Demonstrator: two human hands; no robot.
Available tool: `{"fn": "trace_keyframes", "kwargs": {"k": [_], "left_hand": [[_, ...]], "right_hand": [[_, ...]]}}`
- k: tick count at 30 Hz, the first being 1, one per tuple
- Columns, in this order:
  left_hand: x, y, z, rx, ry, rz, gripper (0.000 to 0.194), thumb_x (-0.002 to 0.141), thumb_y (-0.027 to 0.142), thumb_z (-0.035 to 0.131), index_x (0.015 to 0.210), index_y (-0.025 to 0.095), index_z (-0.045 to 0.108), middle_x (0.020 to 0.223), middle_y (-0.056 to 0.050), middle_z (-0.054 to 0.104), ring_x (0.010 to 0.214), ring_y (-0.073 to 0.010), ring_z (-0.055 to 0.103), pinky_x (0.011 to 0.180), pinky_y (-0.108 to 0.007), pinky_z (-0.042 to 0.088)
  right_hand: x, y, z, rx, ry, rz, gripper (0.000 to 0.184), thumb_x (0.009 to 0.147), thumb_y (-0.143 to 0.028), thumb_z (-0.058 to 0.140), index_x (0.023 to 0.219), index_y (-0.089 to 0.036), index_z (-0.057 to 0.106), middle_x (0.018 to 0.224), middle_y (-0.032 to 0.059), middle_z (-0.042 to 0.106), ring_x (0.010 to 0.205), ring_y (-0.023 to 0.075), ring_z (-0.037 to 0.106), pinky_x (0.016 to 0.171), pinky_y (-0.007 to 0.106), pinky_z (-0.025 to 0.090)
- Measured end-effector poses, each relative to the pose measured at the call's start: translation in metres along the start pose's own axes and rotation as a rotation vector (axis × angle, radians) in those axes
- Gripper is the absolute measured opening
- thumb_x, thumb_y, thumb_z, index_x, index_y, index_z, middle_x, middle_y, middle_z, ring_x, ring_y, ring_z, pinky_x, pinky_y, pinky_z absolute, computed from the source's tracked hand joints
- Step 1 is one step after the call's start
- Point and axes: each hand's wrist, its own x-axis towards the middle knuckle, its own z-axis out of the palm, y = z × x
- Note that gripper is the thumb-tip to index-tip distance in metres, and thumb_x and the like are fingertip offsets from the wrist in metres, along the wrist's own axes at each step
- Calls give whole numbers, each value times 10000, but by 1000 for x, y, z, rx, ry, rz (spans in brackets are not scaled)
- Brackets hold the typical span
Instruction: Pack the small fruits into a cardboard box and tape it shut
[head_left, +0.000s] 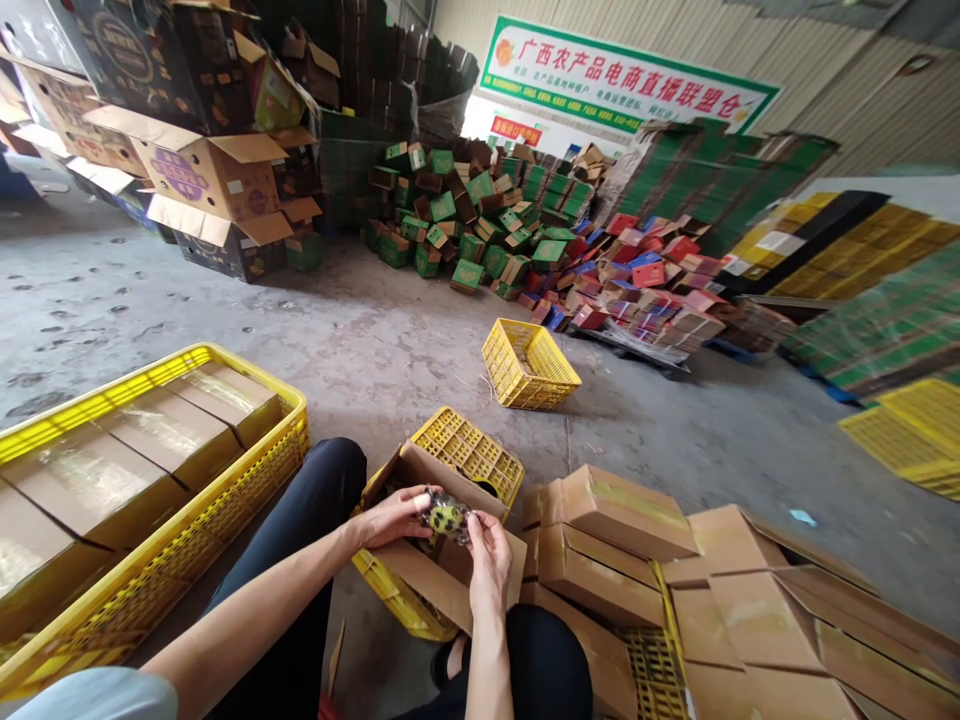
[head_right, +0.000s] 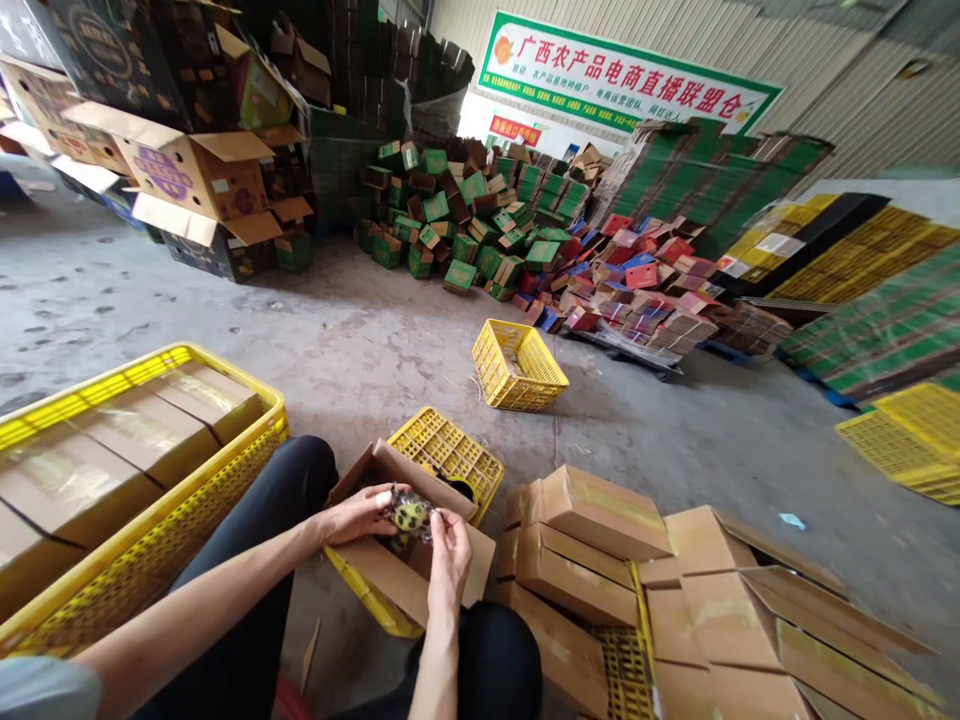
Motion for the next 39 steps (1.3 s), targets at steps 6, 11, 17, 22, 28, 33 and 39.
{"fn": "trace_keyframes", "kwargs": {"k": [6, 11, 17, 22, 28, 33, 39], "left_hand": [[0, -3, 4, 146, 15, 59, 544, 754, 433, 941, 1166, 118, 778, 1091, -150, 753, 858, -175, 712, 742, -236, 554], [1, -3, 2, 161, 44, 95, 510, 752, 491, 931, 1053, 102, 800, 973, -122, 757, 780, -152, 683, 702, -223, 520], [2, -3, 1, 121, 76, 78, 546, 761, 545, 911, 1064, 106, 800, 979, -127, 757, 784, -166, 691, 698, -240, 537], [2, 0, 4, 54, 91, 57, 580, 788, 546, 893, 1198, 156, 770, 1133, -138, 749, 883, -200, 728, 736, -269, 588], [4, -3, -1, 49, 105, -13, 557, 744, 447, 954, 1171, 145, 765, 1087, -123, 761, 792, -160, 747, 773, -272, 603], [5, -2, -8, 11, 184, -4, 634, 796, 540, 891, 1299, 196, 716, 1187, -139, 735, 838, -187, 764, 734, -289, 613], [0, -1, -5, 81, 43, 21, 752, 702, 296, 982, 1389, 273, 677, 1460, -140, 612, 1101, -245, 707, 871, -333, 588]], "right_hand": [[-6, -2, 3, 52, -50, 47, 499, 704, -616, 856, 991, -228, 729, 1000, 57, 793, 914, 245, 725, 767, 315, 576], [-10, -9, 6, -14, -158, 87, 583, 740, -659, 826, 1137, -236, 765, 1170, 94, 786, 1014, 279, 728, 776, 326, 582], [-11, -11, 8, -32, -173, 90, 600, 679, -698, 842, 1032, -213, 826, 1049, 105, 815, 954, 301, 743, 791, 366, 598], [-9, -7, 5, -35, -83, 43, 570, 708, -701, 811, 972, -196, 819, 1001, 90, 815, 908, 281, 742, 767, 337, 591], [-4, 2, 1, -28, 12, 78, 600, 702, -712, 799, 988, -184, 799, 990, 92, 813, 898, 278, 738, 720, 323, 586], [1, 7, -4, -36, 141, 155, 601, 657, -743, 793, 909, -197, 789, 950, 94, 817, 866, 277, 746, 613, 298, 564], [2, 12, -5, 41, 145, 209, 559, 607, -701, 851, 838, -199, 767, 836, 78, 801, 787, 255, 743, 566, 285, 556]]}}
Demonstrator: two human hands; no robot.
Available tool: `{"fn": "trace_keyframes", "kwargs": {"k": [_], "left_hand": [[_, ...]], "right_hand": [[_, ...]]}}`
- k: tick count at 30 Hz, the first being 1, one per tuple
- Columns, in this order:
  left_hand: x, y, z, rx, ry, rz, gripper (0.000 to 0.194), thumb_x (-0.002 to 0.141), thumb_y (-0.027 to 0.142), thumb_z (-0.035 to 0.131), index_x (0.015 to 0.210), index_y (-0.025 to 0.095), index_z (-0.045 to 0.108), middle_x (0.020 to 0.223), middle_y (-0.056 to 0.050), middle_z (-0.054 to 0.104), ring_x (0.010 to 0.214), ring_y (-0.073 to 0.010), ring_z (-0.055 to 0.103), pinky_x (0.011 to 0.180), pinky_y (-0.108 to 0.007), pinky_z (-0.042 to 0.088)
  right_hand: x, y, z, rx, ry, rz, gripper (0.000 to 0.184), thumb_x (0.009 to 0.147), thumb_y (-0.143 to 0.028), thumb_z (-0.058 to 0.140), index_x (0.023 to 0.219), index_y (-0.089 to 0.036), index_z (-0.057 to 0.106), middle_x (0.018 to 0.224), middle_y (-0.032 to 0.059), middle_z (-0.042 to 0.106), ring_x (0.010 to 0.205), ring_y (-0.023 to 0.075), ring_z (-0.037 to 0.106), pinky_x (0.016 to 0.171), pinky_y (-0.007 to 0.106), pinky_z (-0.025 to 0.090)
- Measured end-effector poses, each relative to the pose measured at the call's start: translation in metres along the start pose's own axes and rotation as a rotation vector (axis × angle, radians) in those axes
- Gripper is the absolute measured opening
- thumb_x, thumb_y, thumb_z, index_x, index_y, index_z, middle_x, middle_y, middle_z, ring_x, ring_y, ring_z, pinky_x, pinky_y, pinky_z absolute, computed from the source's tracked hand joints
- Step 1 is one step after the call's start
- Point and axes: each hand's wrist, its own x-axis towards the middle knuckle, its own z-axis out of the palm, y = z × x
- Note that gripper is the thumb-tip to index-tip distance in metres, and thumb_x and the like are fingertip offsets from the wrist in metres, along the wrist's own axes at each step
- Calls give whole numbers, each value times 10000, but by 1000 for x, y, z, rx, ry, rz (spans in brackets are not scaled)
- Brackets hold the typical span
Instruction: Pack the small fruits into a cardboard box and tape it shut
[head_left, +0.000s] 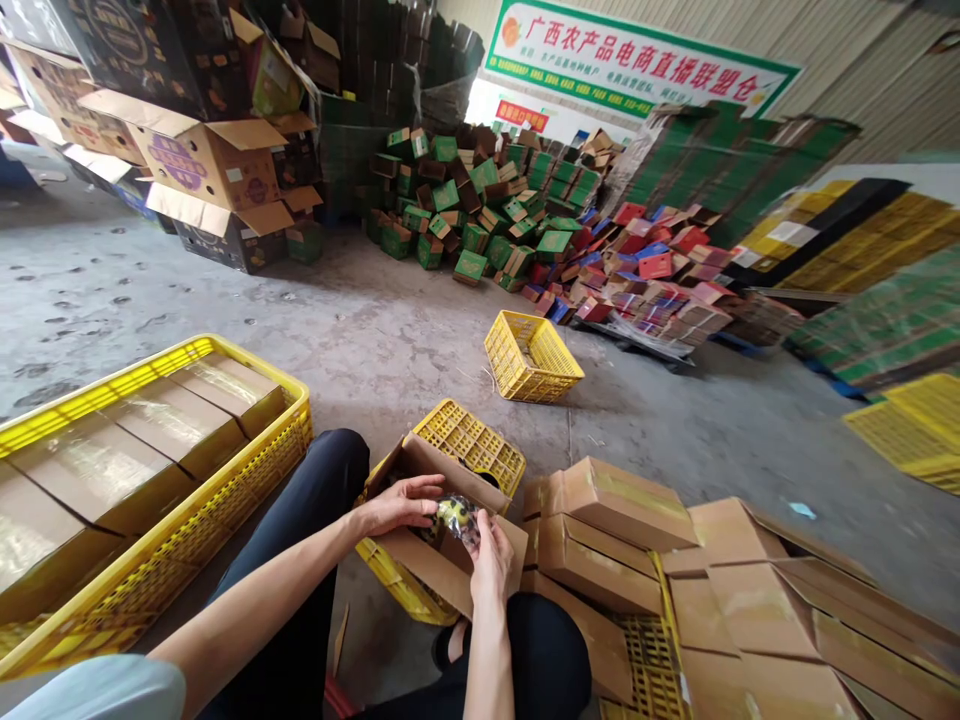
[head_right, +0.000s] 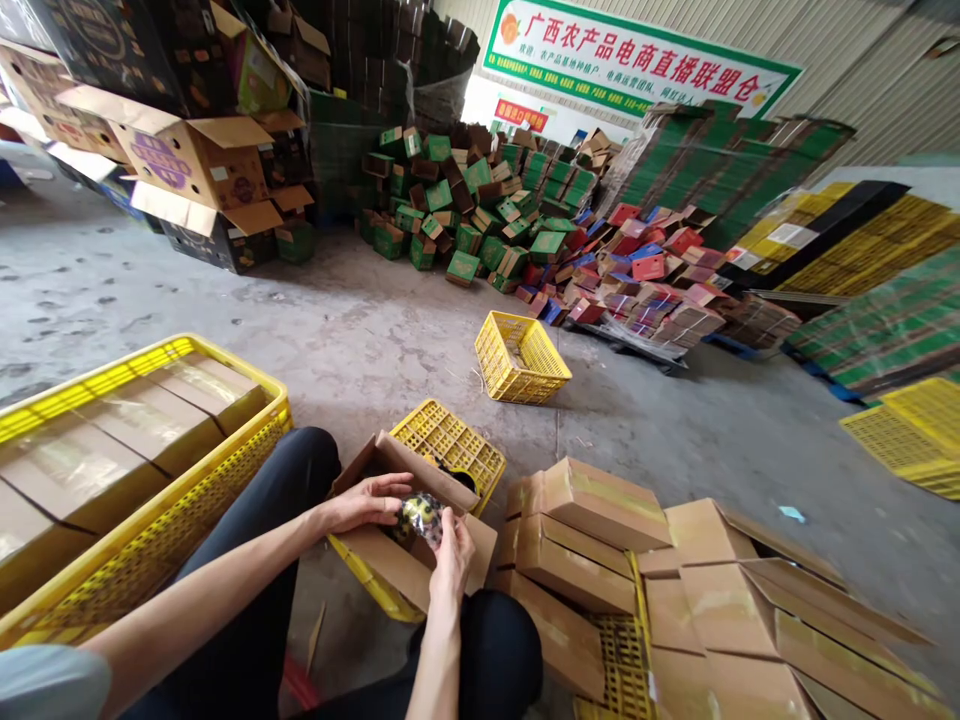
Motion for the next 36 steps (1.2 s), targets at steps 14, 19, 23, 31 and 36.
{"fn": "trace_keyframes", "kwargs": {"k": [14, 19, 23, 31, 36], "left_hand": [[4, 3, -8, 89, 362, 75, 532, 727, 414, 919, 1177, 182, 756, 1306, -139, 702, 962, -199, 704, 783, -272, 540], [4, 2, -8, 130, 389, 48, 531, 708, 384, 909, 1174, 180, 757, 1304, -135, 701, 1053, -242, 692, 832, -304, 535], [4, 2, -8, 131, 390, 48, 511, 711, 375, 898, 1164, 181, 762, 1299, -127, 704, 1038, -232, 693, 819, -298, 538], [5, 1, -10, 121, 373, 46, 502, 735, 369, 887, 1181, 184, 752, 1316, -129, 701, 988, -210, 708, 797, -282, 539], [4, -1, -9, 123, 340, 36, 522, 740, 375, 901, 1202, 188, 745, 1343, -133, 690, 964, -195, 712, 779, -268, 545]], "right_hand": [[11, 3, -9, -449, 71, -284, 432, 697, -643, 700, 793, -226, 765, 839, 132, 806, 845, 333, 741, 738, 392, 549], [7, 2, -10, -608, 62, -354, 277, 740, -488, 622, 819, -263, 763, 951, 124, 807, 946, 344, 717, 853, 423, 513], [4, 5, -2, -706, -40, -374, 299, 796, -468, 584, 896, -255, 768, 991, 122, 798, 985, 322, 708, 908, 404, 502], [9, 27, 19, -928, -500, -151, 262, 791, -256, 668, 529, -256, 647, 639, 53, 734, 768, 271, 719, 789, 359, 498], [23, 28, 21, -998, -668, -60, 249, 861, -245, 744, 624, -218, 673, 662, -10, 727, 702, 183, 690, 791, 349, 545]]}}
